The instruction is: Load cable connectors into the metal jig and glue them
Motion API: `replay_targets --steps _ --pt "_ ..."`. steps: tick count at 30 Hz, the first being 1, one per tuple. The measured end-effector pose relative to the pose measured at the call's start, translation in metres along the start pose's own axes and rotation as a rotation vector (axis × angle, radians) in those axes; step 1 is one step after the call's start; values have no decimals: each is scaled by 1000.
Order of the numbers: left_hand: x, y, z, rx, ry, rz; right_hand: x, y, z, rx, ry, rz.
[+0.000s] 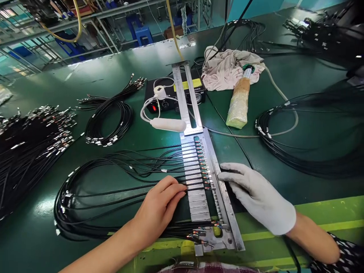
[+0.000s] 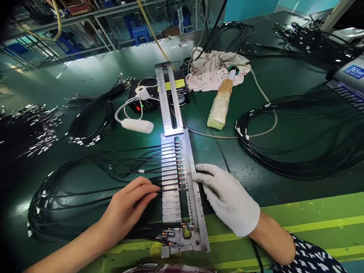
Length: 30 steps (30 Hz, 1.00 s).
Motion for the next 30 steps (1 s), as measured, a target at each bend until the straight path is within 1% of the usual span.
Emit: replay_targets --steps 3,5,7,10,12,15,17,19,21,25,28,30 --pt "2 4 -2 -66 -20 53 0 0 1 -2 -10 17" --pt "4 1 -4 -85 -38 92 -1 1 2 -2 -19 25" --pt "7 -3 -5 -61 -47 120 -1 1 2 0 -29 28" --pt "11 -9 -7 6 -87 187 -1 1 3 0 -36 31" --pt "10 -9 -6 41 -152 250 0 1 4 -4 -34 34" --pt "6 -7 -4 58 -262 317 1 2 4 -15 -25 30" --pt "5 -6 -4 73 -312 327 1 2 2 -4 -18 20" --pt "5 -7 -7 103 -332 303 0 0 0 25 -12 6" --pt "9 -7 -12 112 -304 298 -1 -1 -2 46 -6 -5" --pt "16 -8 -20 118 -187 351 -1 0 0 30 14 -5" --pt "11 -4 -22 180 -147 307 1 1 1 9 40 -1" --pt "4 3 -28 211 -83 222 2 2 0 3 44 -20"
Point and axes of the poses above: each hand's wrist, its own z-axis towards the middle knuckle, its own y-axis out of the back of the hand, x = y × z, the point moved 4 cm from there along z, towards the middle knuckle, and after that the axes turned 3 degrees about -z, right-handed, at the moved point
